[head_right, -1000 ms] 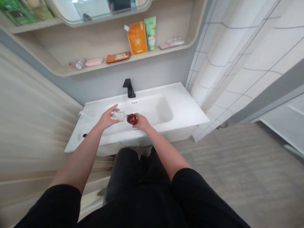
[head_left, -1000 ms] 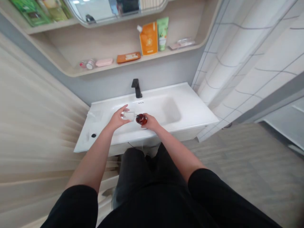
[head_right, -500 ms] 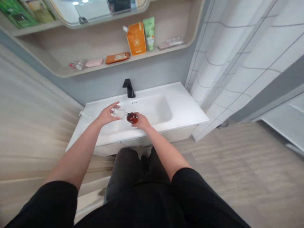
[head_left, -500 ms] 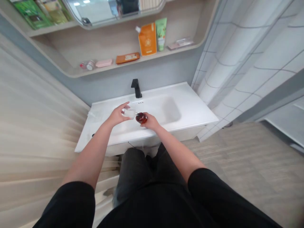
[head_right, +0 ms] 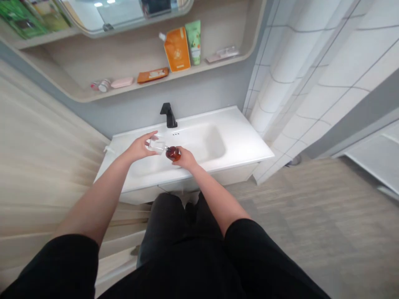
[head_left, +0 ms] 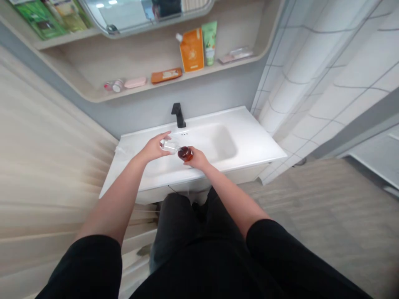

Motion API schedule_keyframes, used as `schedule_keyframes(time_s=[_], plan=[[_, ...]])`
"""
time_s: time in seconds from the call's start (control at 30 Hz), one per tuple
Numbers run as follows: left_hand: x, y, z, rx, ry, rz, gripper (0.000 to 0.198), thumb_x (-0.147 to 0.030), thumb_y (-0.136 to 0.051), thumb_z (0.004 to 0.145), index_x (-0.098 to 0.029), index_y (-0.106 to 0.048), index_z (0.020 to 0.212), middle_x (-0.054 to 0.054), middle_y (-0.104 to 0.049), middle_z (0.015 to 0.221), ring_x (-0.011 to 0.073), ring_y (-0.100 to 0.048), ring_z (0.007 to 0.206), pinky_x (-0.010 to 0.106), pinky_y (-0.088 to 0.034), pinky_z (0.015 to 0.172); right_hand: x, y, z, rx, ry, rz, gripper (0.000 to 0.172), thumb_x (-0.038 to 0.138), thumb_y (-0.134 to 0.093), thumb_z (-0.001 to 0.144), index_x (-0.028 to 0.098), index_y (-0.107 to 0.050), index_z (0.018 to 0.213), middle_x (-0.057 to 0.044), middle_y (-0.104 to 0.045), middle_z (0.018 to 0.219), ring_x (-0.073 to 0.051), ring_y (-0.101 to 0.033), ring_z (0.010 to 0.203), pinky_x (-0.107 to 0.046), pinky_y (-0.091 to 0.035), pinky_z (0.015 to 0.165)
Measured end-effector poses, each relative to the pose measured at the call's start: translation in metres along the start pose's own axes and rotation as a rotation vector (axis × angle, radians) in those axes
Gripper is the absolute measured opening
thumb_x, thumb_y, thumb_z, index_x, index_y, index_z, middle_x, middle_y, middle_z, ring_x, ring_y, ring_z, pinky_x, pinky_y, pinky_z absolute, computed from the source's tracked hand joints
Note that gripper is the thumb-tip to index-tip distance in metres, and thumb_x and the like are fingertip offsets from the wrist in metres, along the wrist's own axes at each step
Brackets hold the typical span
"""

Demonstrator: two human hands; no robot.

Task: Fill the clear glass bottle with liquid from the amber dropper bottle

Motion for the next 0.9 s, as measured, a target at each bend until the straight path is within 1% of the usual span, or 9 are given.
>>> schedule_keyframes(time_s=[0.07, 0.23, 0.5, 0.67, 0.8, 0.9], plan=[[-0.006, 0.001, 0.002, 0.024, -0.002, 0.038, 0.111, -0.044, -0.1, 0.064, -0.023, -0.06, 0.166, 0.011, -0.075, 0.139, 0.0301, -0.073, 0.119, 0.037, -0.062, 0.091, 0.0, 0.0, 0.0, -0.006, 0.001, 0.004, 0.084, 0.029, -0.104, 0.066, 0.025, -0.069, 0.142, -0.007, -0.083, 0.129, -0.035, -0.079, 0.116, -0.046, -0.06, 0.105], [-0.018, 0.005, 0.003, 0.075, 0.029, 0.107, 0.11, -0.045, -0.095, 0.068, -0.025, -0.055, 0.169, 0.011, -0.074, 0.143, 0.0304, -0.071, 0.125, 0.039, -0.061, 0.097, 0.003, 0.001, -0.001, -0.015, 0.01, 0.019, 0.084, 0.029, -0.103, 0.066, 0.026, -0.069, 0.142, -0.007, -0.083, 0.129, -0.034, -0.08, 0.116, -0.046, -0.061, 0.105], [-0.03, 0.007, 0.009, 0.114, 0.031, 0.166, 0.11, -0.046, -0.093, 0.067, -0.025, -0.056, 0.169, 0.01, -0.073, 0.145, 0.0291, -0.071, 0.117, 0.04, -0.061, 0.095, 0.003, 0.003, -0.001, -0.02, 0.013, 0.044, 0.083, 0.028, -0.103, 0.066, 0.025, -0.07, 0.142, -0.007, -0.083, 0.128, -0.036, -0.079, 0.117, -0.047, -0.061, 0.105], [-0.036, 0.008, 0.012, 0.145, 0.035, 0.236, 0.11, -0.045, -0.091, 0.07, -0.025, -0.054, 0.171, 0.01, -0.073, 0.147, 0.0256, -0.071, 0.108, 0.04, -0.061, 0.097, 0.004, 0.004, -0.001, -0.035, 0.021, 0.048, 0.083, 0.028, -0.104, 0.065, 0.024, -0.07, 0.14, -0.008, -0.083, 0.131, -0.036, -0.079, 0.118, -0.048, -0.06, 0.107], [-0.044, 0.008, 0.014, 0.167, 0.022, 0.296, 0.109, -0.044, -0.091, 0.072, -0.025, -0.052, 0.172, 0.01, -0.073, 0.148, 0.0266, -0.071, 0.111, 0.041, -0.06, 0.103, 0.003, 0.003, -0.001, -0.039, 0.024, 0.055, 0.083, 0.029, -0.104, 0.065, 0.026, -0.07, 0.141, -0.006, -0.083, 0.129, -0.035, -0.079, 0.117, -0.047, -0.061, 0.107], [-0.049, 0.008, 0.016, 0.187, 0.019, 0.319, 0.108, -0.044, -0.09, 0.073, -0.024, -0.052, 0.172, 0.011, -0.073, 0.149, 0.0277, -0.071, 0.113, 0.042, -0.06, 0.107, 0.001, 0.003, -0.001, -0.045, 0.029, 0.055, 0.085, 0.031, -0.104, 0.065, 0.026, -0.069, 0.142, -0.007, -0.083, 0.131, -0.035, -0.079, 0.119, -0.048, -0.06, 0.107]])
Point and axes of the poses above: each hand's wrist, its own z-axis towards the middle knuckle, its own y-axis out of the back of the hand, x = y × z, the point moved 7 cm from there along z, towards the middle knuckle
